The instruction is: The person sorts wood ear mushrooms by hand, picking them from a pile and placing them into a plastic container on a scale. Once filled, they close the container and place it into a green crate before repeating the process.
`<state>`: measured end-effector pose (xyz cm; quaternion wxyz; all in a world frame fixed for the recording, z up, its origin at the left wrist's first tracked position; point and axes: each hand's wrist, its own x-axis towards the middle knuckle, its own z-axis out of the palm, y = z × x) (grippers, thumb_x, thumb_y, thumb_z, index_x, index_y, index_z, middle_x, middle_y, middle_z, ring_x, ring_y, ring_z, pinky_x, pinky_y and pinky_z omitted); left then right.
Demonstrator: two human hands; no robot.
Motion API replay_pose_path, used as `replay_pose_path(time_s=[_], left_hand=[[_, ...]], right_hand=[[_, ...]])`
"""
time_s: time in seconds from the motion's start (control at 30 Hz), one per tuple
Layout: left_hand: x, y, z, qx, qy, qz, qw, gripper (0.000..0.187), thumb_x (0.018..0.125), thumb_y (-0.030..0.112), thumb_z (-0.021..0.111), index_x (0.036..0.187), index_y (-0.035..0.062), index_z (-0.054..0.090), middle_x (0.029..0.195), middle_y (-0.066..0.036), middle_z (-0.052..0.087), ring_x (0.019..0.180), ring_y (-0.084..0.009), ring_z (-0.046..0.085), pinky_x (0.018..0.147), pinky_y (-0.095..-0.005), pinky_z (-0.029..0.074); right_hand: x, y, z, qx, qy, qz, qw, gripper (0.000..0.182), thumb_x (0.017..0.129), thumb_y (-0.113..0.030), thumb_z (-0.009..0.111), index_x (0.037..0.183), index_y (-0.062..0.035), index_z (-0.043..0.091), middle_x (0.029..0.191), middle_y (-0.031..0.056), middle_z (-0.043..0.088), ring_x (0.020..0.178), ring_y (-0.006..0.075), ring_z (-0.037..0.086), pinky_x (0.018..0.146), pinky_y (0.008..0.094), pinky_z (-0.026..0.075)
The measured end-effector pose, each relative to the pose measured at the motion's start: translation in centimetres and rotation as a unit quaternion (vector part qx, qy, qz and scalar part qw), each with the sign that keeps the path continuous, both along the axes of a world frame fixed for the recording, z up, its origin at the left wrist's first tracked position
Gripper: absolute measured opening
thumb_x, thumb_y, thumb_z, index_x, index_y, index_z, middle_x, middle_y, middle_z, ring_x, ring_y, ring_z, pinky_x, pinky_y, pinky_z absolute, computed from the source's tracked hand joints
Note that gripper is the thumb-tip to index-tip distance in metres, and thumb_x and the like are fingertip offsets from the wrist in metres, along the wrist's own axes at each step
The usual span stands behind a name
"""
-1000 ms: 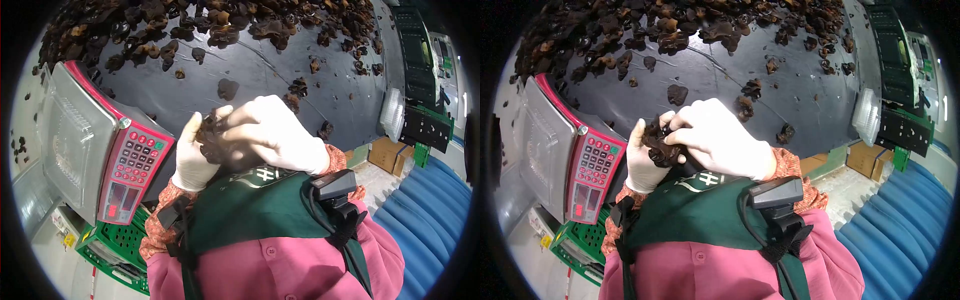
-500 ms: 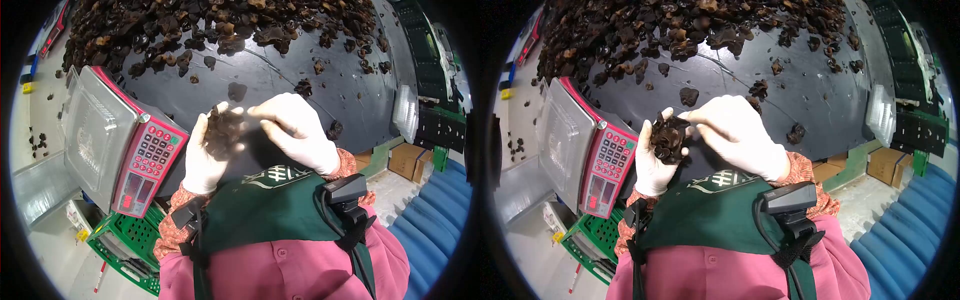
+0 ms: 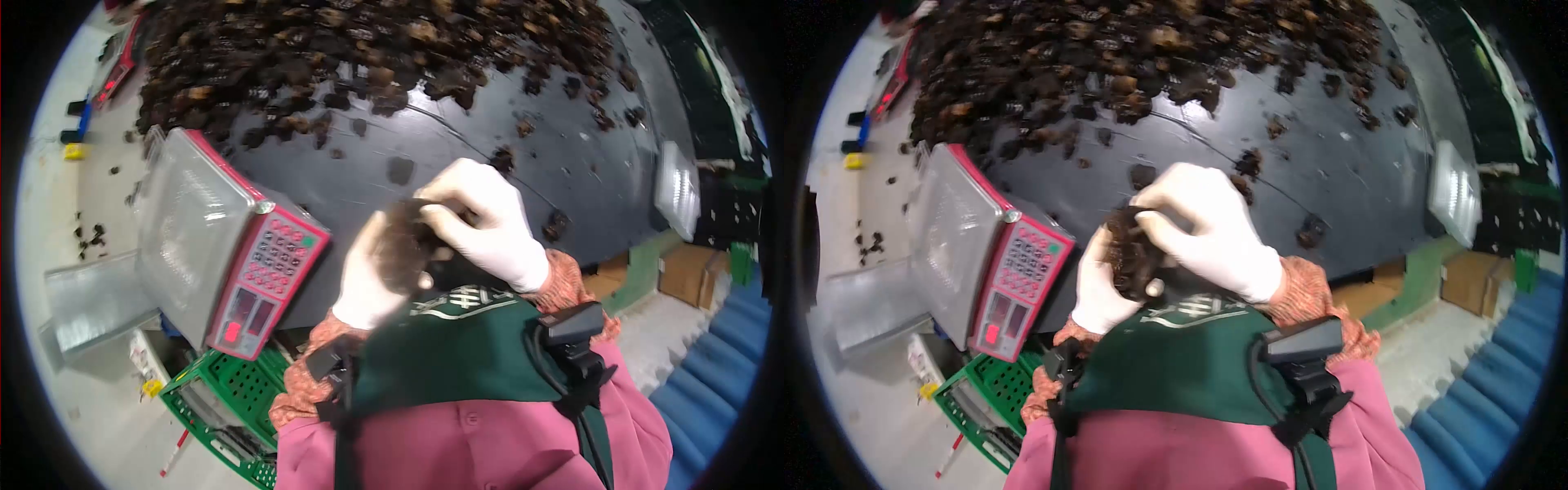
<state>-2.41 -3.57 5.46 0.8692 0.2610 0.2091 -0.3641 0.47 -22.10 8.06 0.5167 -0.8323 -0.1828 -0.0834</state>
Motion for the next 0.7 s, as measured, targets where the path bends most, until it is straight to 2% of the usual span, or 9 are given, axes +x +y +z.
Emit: replay_pose_path(time_s=[0.13, 0.2, 0.3, 0.37, 0.47, 0.53, 0.57, 0.6, 0.7], left_hand=[[0.0, 2.3, -0.8, -0.144, 0.004, 0.036, 0.989, 0.052, 0.101, 0.051, 0.048, 0.133, 0.0112, 0.06, 0.123, -0.017, 0.065, 0.102, -0.0331, 0.067, 0.062, -0.0364, 0.056], [1.1, 4.8, 2.4, -0.069, -0.071, 0.093, 0.991, 0.042, 0.098, 0.053, 0.056, 0.118, 0.0178, 0.069, 0.123, -0.014, 0.065, 0.097, -0.0306, 0.065, 0.057, -0.0319, 0.049], [2.6, 10.4, 7.9, 0.074, -0.233, 0.231, 0.942, 0.04, 0.101, 0.047, 0.054, 0.12, 0.015, 0.067, 0.117, -0.016, 0.066, 0.094, -0.0266, 0.066, 0.053, -0.0278, 0.051], [3.3, 14.8, 9.6, 0.199, -0.288, 0.323, 0.879, 0.043, 0.105, 0.04, 0.049, 0.129, 0.0072, 0.063, 0.124, -0.017, 0.065, 0.099, -0.0254, 0.068, 0.062, -0.0309, 0.059], [4.8, 18.4, 9.6, 0.5, -0.395, 0.344, 0.69, 0.036, 0.105, 0.03, 0.053, 0.13, 0.0054, 0.063, 0.119, -0.012, 0.069, 0.098, -0.0175, 0.068, 0.069, -0.0257, 0.055], [5.3, 20.5, 8.2, 0.718, -0.29, 0.167, 0.611, 0.03, 0.101, 0.017, 0.059, 0.127, 0.0029, 0.065, 0.118, -0.013, 0.069, 0.099, -0.0209, 0.068, 0.079, -0.0294, 0.055], [5.3, 22.4, 5.9, 0.801, -0.431, 0.053, 0.413, 0.029, 0.098, 0.014, 0.062, 0.124, 0.0001, 0.065, 0.118, -0.016, 0.069, 0.11, -0.0257, 0.066, 0.094, -0.0328, 0.051], [4.9, 22.6, 5.0, 0.833, -0.468, -0.019, 0.294, 0.029, 0.097, 0.014, 0.063, 0.123, -0.0003, 0.066, 0.122, -0.018, 0.066, 0.116, -0.0299, 0.062, 0.103, -0.0351, 0.045], [4.1, 19.5, 6.0, 0.776, -0.412, 0.036, 0.476, 0.034, 0.1, 0.018, 0.061, 0.128, -0.0016, 0.062, 0.133, -0.016, 0.062, 0.121, -0.0262, 0.059, 0.106, -0.035, 0.043]], right_hand=[[-0.8, -1.5, 1.9, 0.043, 0.04, -0.089, 0.994, 0.012, 0.082, 0.003, 0.067, 0.093, -0.0008, 0.067, 0.088, 0.0087, 0.066, 0.077, 0.019, 0.062, 0.072, 0.0302, 0.048], [-1.4, -3.4, 1.4, 0.023, 0.044, -0.112, 0.992, 0.01, 0.084, 0.005, 0.065, 0.093, 0.0015, 0.066, 0.088, 0.0084, 0.064, 0.078, 0.0168, 0.06, 0.074, 0.0288, 0.047], [-2.8, -5.3, 0.2, 0.007, 0.071, -0.142, 0.987, 0.009, 0.084, 0.005, 0.064, 0.093, 0.0023, 0.064, 0.087, 0.0075, 0.061, 0.078, 0.0157, 0.057, 0.075, 0.0277, 0.047], [-3.8, -5.8, -0.2, -0.036, 0.052, -0.143, 0.988, 0.012, 0.081, 0.006, 0.065, 0.091, 0.0005, 0.064, 0.088, 0.0088, 0.062, 0.078, 0.019, 0.058, 0.073, 0.0299, 0.047], [-5.0, -6.3, -0.5, -0.154, -0.012, -0.153, 0.976, 0.018, 0.076, 0.005, 0.069, 0.091, -0.0052, 0.066, 0.089, 0.0079, 0.064, 0.082, 0.0245, 0.059, 0.076, 0.035, 0.046], [-5.7, -6.6, -0.9, -0.209, -0.056, -0.159, 0.963, 0.02, 0.075, 0.003, 0.071, 0.09, -0.0074, 0.066, 0.088, 0.0068, 0.064, 0.083, 0.0257, 0.059, 0.078, 0.0362, 0.044], [-6.0, -6.9, -1.2, -0.214, -0.056, -0.163, 0.962, 0.019, 0.074, 0.001, 0.072, 0.09, -0.0092, 0.067, 0.089, 0.006, 0.064, 0.083, 0.0268, 0.059, 0.079, 0.0372, 0.044], [-5.9, -7.0, -1.3, -0.212, -0.077, -0.157, 0.962, 0.017, 0.075, -0.001, 0.071, 0.09, -0.0093, 0.067, 0.089, 0.0062, 0.065, 0.083, 0.0269, 0.06, 0.078, 0.0376, 0.043], [-6.3, -7.9, -1.7, -0.225, -0.087, -0.17, 0.955, 0.015, 0.076, -0.004, 0.072, 0.09, -0.009, 0.068, 0.087, 0.0056, 0.065, 0.083, 0.0267, 0.06, 0.076, 0.0388, 0.044]])
